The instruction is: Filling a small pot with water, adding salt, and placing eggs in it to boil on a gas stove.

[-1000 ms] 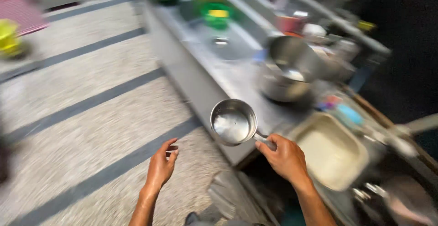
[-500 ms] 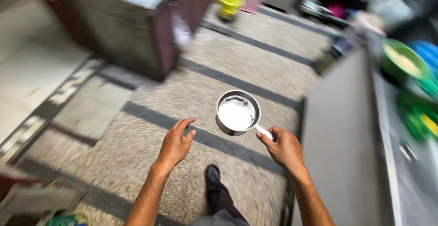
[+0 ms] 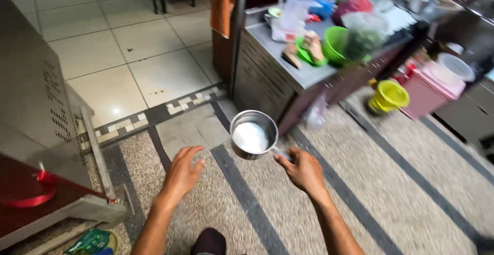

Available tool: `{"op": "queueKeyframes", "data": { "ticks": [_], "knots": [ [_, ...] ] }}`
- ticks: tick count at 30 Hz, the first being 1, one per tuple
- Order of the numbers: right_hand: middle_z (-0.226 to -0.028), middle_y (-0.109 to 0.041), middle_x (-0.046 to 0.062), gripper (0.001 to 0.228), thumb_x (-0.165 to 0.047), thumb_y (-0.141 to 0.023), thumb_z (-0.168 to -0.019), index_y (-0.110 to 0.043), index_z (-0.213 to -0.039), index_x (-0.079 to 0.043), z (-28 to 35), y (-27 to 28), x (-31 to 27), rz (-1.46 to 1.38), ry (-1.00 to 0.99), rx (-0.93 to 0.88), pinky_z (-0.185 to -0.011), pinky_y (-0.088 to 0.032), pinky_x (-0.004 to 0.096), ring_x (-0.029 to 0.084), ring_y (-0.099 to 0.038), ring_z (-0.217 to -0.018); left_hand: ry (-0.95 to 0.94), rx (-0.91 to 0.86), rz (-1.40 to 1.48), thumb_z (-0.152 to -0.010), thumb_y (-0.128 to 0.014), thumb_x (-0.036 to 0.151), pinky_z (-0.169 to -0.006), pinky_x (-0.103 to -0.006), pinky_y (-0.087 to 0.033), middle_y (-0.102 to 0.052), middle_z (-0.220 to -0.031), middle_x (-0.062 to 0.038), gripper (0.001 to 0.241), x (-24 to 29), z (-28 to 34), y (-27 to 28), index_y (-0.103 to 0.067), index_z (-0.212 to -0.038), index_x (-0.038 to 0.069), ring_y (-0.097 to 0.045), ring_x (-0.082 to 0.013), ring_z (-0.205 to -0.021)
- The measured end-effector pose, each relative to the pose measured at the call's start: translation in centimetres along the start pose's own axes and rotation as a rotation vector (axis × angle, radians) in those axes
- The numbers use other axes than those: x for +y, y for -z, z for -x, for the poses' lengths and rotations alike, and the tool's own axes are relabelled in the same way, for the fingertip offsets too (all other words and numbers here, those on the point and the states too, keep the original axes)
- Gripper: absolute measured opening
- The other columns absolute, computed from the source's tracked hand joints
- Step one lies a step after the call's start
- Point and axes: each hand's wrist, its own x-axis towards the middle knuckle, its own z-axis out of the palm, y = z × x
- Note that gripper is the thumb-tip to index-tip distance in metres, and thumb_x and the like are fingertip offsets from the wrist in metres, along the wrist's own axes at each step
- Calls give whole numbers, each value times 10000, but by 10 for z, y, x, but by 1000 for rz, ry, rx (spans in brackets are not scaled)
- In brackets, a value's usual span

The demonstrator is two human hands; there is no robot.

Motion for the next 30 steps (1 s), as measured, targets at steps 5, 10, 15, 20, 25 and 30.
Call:
{"op": "queueKeyframes", "data": {
  "ticks": [5,10,15,20,25,30],
  "knots": [
    [-623,-636,119,521,-574,-733,-827,-662,-789,-59,-141,-35,-81,-13,108,-100,-602,-452,464,286,-641,-618,192,66,-20,-913,-683,213,-962,-439,-511,-582,-1378,-121,424,-61,-99,35,-612,-1324,143,-606,-356,-1203],
    [-625,-663,111,477,-558,-726,-842,-722,-870,-81,-272,-76,-177,-1,134,-188,-621,-483,450,265,-679,-630,258,159,-50,-917,-682,217,-977,-422,-521,-600,-1379,-107,435,-124,-213,83,-609,-1340,146,-613,-343,-1213],
    [-653,-694,93,460,-561,-723,-833,-744,-876,-103,-397,-113,-273,-31,197,-246,-630,-495,442,259,-693,-656,312,203,-35,-921,-676,194,-1002,-438,-483,-549,-1416,-129,446,-174,-331,135,-595,-1355,137,-568,-350,-1254],
    [-674,-702,99,480,-577,-728,-820,-731,-891,-103,-531,-162,-367,-20,298,-274,-643,-506,449,269,-698,-680,236,356,-62,-916,-686,174,-1038,-429,-469,-580,-1378,-150,416,-220,-460,184,-612,-1320,105,-564,-372,-1268],
    [-695,-694,141,570,-610,-694,-861,-722,-899,-42,-670,-221,-465,97,435,-292,-678,-510,475,320,-685,-704,168,470,-153,-913,-683,160,-1058,-438,-466,-571,-1385,-172,418,-295,-594,236,-615,-1319,88,-555,-390,-1273],
    [-709,-697,145,575,-609,-717,-820,-728,-969,-54,-808,-275,-583,11,532,-339,-680,-529,465,331,-697,-723,270,524,-218,-904,-683,163,-1068,-443,-450,-547,-1410,-171,448,-369,-707,290,-602,-1339,96,-531,-379,-1291]
  ]
}}
